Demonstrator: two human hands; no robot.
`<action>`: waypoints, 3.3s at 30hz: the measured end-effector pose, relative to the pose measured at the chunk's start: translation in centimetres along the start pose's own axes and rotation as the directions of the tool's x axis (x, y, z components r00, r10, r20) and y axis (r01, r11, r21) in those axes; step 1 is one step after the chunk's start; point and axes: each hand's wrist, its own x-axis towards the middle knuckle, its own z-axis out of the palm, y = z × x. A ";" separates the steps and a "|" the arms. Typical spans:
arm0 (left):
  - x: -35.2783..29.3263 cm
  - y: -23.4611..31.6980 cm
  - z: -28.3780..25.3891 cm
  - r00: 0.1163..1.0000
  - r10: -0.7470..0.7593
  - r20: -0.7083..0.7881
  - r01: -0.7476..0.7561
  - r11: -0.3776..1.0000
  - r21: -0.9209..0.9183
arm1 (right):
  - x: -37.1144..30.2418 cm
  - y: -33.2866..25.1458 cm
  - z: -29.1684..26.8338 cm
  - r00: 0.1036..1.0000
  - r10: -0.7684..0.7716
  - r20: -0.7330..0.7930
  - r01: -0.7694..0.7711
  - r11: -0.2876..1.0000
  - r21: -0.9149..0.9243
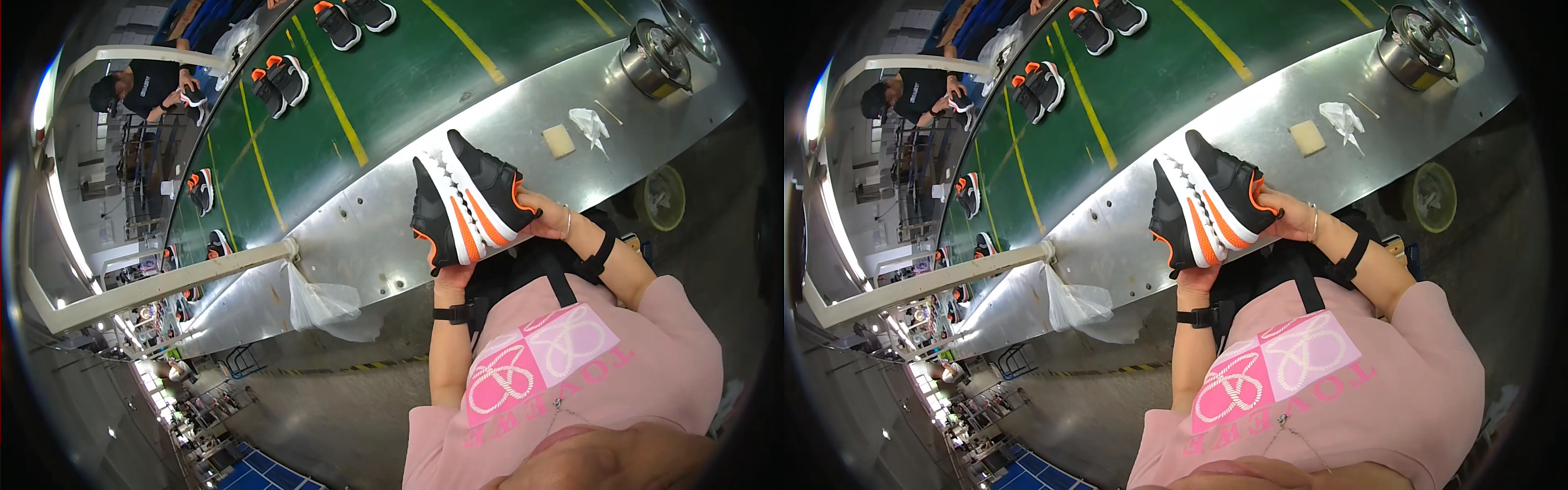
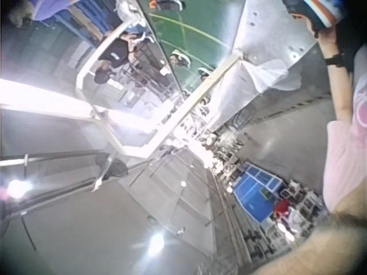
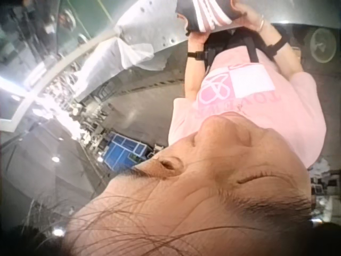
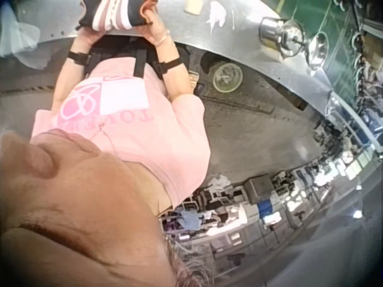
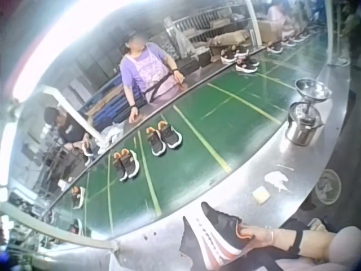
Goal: Inspect and clean shoes on a conveyor belt in a shoe manufacturing facility.
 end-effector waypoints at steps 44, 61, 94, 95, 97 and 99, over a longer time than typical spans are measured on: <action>-4.6 7.2 3.0 0.919 0.377 -0.113 -0.239 0.763 0.601 | -0.2 -2.3 4.2 0.930 -0.364 0.044 0.298 0.680 -0.670; -4.8 4.2 14.0 0.840 0.504 0.201 0.211 -0.645 0.734 | 1.7 -0.1 3.2 0.877 -0.467 0.114 0.269 0.279 -0.922; 11.9 32.0 4.5 0.544 0.835 -0.081 0.618 -0.334 0.712 | 2.6 1.1 1.0 0.742 -0.667 0.068 0.200 0.123 -0.972; 10.6 33.0 3.7 0.514 0.858 -0.014 0.647 -0.376 0.663 | 2.7 1.2 1.6 0.744 -0.662 0.096 0.232 0.121 -0.965; 8.7 34.2 1.9 0.493 0.861 0.128 0.617 -0.450 0.646 | 2.8 1.3 2.1 0.733 -0.665 0.142 0.282 0.106 -0.954; 8.3 32.0 1.0 0.467 0.861 0.202 0.592 -0.474 0.651 | 3.0 1.5 2.0 0.720 -0.672 0.173 0.312 0.091 -0.946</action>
